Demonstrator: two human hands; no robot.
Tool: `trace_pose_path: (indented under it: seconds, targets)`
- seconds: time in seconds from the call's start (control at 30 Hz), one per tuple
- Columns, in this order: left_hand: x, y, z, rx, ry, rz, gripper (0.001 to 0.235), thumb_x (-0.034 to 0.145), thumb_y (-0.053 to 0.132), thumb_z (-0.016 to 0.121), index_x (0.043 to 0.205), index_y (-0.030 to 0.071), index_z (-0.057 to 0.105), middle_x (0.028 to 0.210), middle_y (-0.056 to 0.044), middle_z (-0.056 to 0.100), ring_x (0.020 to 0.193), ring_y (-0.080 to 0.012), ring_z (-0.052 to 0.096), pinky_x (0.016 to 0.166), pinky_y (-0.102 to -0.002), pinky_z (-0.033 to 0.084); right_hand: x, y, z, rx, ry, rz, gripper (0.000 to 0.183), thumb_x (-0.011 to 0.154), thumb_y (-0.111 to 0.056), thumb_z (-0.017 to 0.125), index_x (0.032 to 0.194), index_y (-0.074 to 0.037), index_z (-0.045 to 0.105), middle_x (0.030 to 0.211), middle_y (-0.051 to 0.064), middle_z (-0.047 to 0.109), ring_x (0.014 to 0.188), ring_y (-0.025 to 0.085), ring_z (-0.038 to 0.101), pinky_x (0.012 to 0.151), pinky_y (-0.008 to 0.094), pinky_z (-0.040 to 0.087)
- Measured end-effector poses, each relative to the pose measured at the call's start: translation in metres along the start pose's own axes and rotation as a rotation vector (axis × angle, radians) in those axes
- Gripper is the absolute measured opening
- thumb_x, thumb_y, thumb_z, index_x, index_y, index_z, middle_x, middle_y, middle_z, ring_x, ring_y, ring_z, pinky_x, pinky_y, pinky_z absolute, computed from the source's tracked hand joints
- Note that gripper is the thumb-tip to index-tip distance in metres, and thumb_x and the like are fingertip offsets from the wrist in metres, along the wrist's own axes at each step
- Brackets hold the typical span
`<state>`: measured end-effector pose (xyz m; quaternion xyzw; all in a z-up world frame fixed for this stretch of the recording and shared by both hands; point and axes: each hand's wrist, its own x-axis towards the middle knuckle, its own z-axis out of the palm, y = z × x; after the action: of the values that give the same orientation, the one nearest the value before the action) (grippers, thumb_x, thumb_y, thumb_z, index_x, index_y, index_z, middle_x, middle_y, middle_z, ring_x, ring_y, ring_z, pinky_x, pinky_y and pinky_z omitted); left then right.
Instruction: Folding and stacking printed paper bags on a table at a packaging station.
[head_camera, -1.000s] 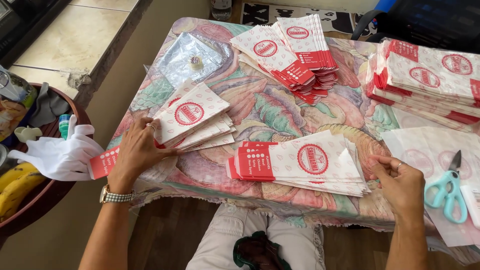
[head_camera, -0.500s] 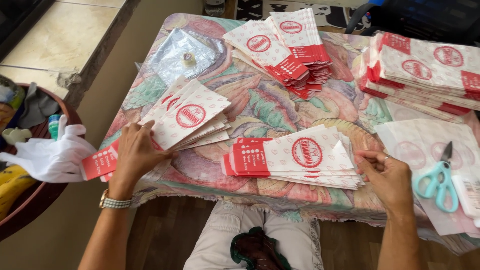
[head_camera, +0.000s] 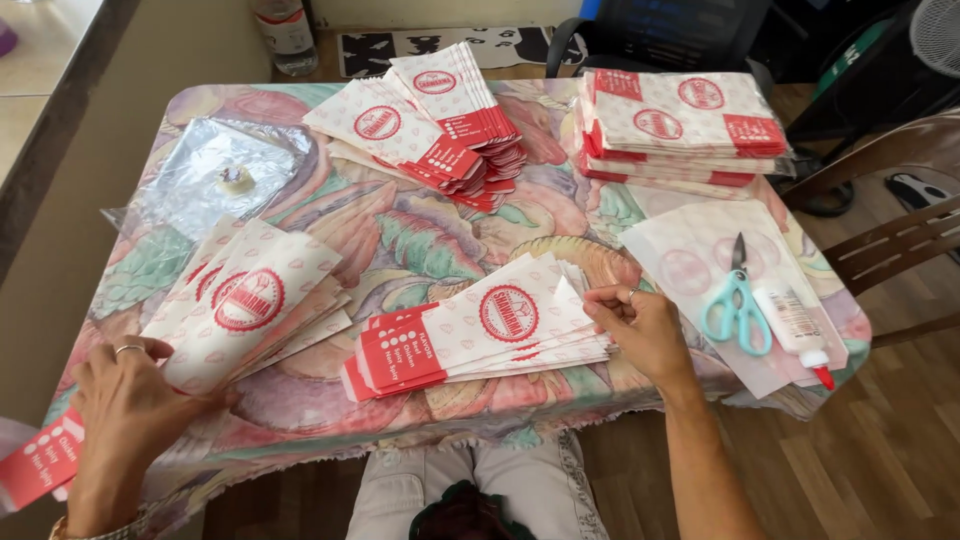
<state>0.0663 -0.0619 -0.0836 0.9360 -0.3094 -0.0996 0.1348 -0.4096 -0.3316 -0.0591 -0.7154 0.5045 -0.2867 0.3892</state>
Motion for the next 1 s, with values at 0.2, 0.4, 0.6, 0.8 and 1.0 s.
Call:
trace_pose_path:
  seconds: [0.2,0.4,0.6,0.8,1.0]
  targets:
    - [-0.023,0.018,-0.024,-0.022,0.002,-0.02,0.104,0.05,0.049,0.099,0.132,0.005,0.053,0.116,-0.021,0.07,0.107,-0.0435,0.067,0.077,-0.051,0.05,0.001,0.001,0.008,0.016,-0.024,-0.035,0.018,0.091,-0.012,0.078,0.106,-0.004,0.08,0.08,0.001,0.075,0.062,0.008,0.062,0.055,0.021,0.051]
    - [-0.041,0.021,-0.037,-0.124,0.195,0.197,0.074,0.072,0.03,0.081,0.136,0.005,0.054,0.103,-0.023,0.068,0.09,-0.0476,0.063,0.07,-0.054,0.047,0.003,-0.013,0.015,0.027,0.009,0.062,0.022,0.09,-0.012,0.077,0.11,-0.004,0.08,0.089,0.007,0.078,0.069,0.014,0.068,0.057,0.027,0.058]
    - [-0.079,0.056,-0.05,-0.268,0.206,0.143,0.063,0.067,0.039,0.086,0.115,0.007,0.062,0.086,-0.015,0.068,0.079,-0.0347,0.061,0.075,-0.045,0.048,0.003,-0.046,0.025,0.222,-0.039,-0.009,0.022,0.09,-0.012,0.075,0.106,0.003,0.079,0.084,0.015,0.081,0.066,0.016,0.072,0.057,0.024,0.058]
    - [-0.098,0.098,-0.005,-0.022,0.056,0.415,0.092,0.054,0.063,0.091,0.126,0.022,0.053,0.099,-0.008,0.078,0.097,-0.0328,0.074,0.079,-0.05,0.055,-0.008,-0.086,0.046,0.678,-0.468,-0.408,0.101,0.083,-0.053,0.077,0.157,-0.004,0.031,0.16,0.022,0.042,0.14,0.036,0.051,0.114,0.049,0.047]
    - [-0.103,0.112,0.003,0.001,0.065,0.591,0.087,0.056,0.073,0.087,0.122,0.03,0.051,0.107,0.004,0.067,0.103,-0.0256,0.069,0.074,-0.046,0.055,-0.027,-0.096,0.044,0.583,-0.249,-0.163,0.028,0.09,-0.005,0.074,0.116,0.004,0.067,0.091,0.012,0.079,0.08,0.014,0.071,0.071,0.027,0.059]
